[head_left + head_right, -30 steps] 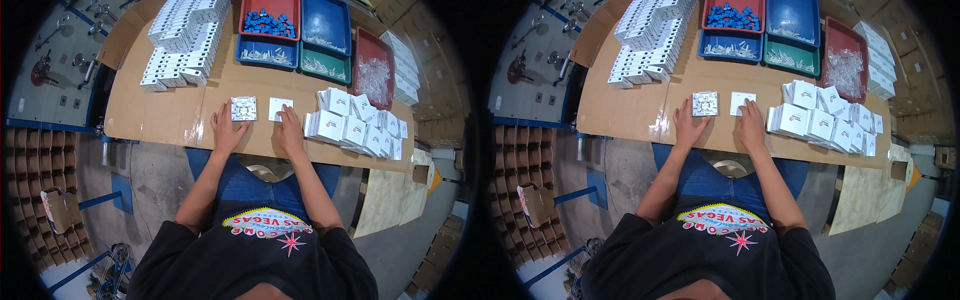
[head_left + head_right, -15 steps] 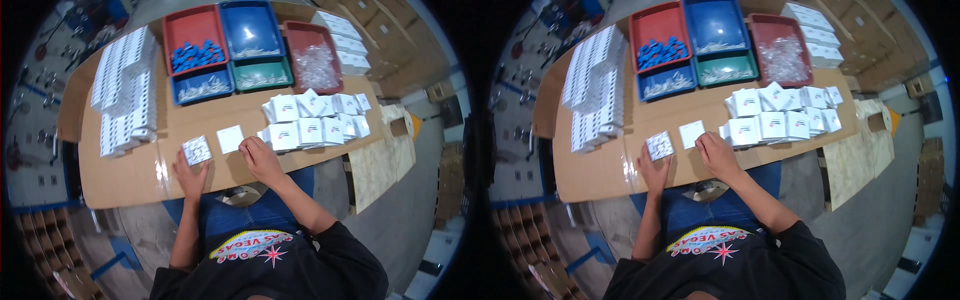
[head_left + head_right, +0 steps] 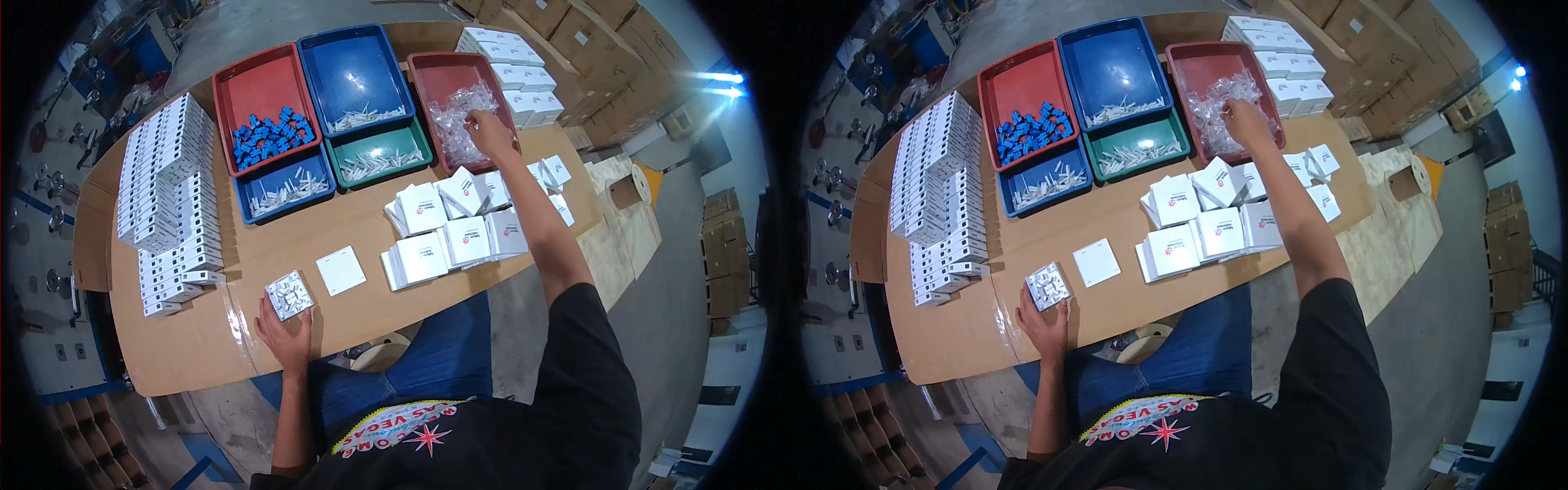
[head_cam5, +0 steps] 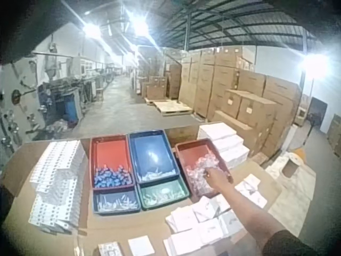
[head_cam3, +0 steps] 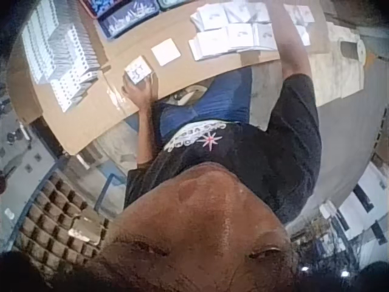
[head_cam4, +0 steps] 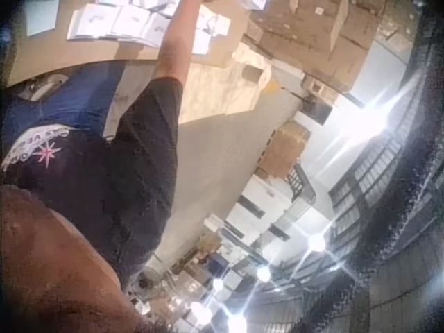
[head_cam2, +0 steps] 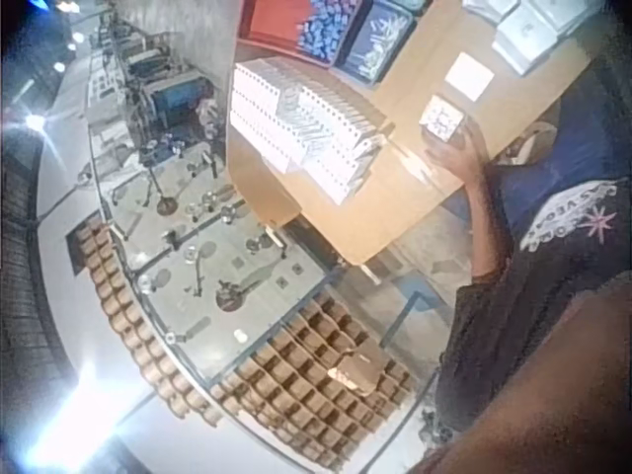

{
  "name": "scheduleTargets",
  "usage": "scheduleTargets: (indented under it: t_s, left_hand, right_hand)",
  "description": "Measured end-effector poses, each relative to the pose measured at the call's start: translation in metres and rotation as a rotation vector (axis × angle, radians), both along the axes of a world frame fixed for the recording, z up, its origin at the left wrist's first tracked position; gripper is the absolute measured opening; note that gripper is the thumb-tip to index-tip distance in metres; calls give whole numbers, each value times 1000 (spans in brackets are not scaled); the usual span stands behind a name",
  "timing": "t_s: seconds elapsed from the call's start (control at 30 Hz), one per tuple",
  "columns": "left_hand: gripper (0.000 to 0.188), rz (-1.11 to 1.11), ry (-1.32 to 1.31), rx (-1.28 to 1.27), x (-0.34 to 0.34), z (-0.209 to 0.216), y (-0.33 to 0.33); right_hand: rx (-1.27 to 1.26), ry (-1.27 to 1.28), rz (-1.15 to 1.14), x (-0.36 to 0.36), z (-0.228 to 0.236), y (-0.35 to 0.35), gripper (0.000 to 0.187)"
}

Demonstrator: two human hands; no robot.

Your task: The person sits at a workbench and packs small hardware components into white boxes. They pick clear plastic bags from a red tray and fill them with white plastic pieces from a green tray and blue plastic pieces from a red tray. The person then places the filled bags into the white boxes and stacks them on the table.

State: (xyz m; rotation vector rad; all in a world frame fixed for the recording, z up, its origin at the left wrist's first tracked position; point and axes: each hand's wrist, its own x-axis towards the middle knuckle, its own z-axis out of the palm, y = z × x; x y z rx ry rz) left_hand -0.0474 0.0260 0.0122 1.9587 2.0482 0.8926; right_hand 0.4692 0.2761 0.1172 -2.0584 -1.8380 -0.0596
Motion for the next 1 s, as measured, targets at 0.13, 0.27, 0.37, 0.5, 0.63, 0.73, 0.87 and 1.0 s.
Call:
scheduleTargets:
  t_s: [0.13, 0.27, 0.37, 0.5, 0.63, 0.73, 0.87, 1.0]
  left_hand:
    - [86, 3, -2, 2, 0, 0, 0]
    - [85, 16, -34, -17, 0, 4, 0]
    - [84, 19, -54, -16, 3, 8, 1]
    - [73, 57, -259, 162, 2, 1, -2]
    - [49, 8, -446, 232, 18, 31, -1]
    - [35, -209, -616, 142, 63, 76, 14]
    - [34, -331, -1124, 6, 129, 124, 23]
    - [18, -213, -1459, -126, 139, 112, 15]
  right_hand:
    - [73, -25, -97, 9, -37, 50, 25]
    - [23, 187, -73, 13, -59, 79, 24]
    - [75, 360, -77, 23, -61, 77, 23]
    - [189, 524, 14, 38, -46, 55, 21]
    - [115, 961, 67, -35, 33, -12, 20]
    - [7, 1188, 149, -99, 52, -86, 19]
    - [-113, 1468, 155, -189, 36, -196, 15]
    - [-158, 1674, 139, -248, 17, -242, 9]
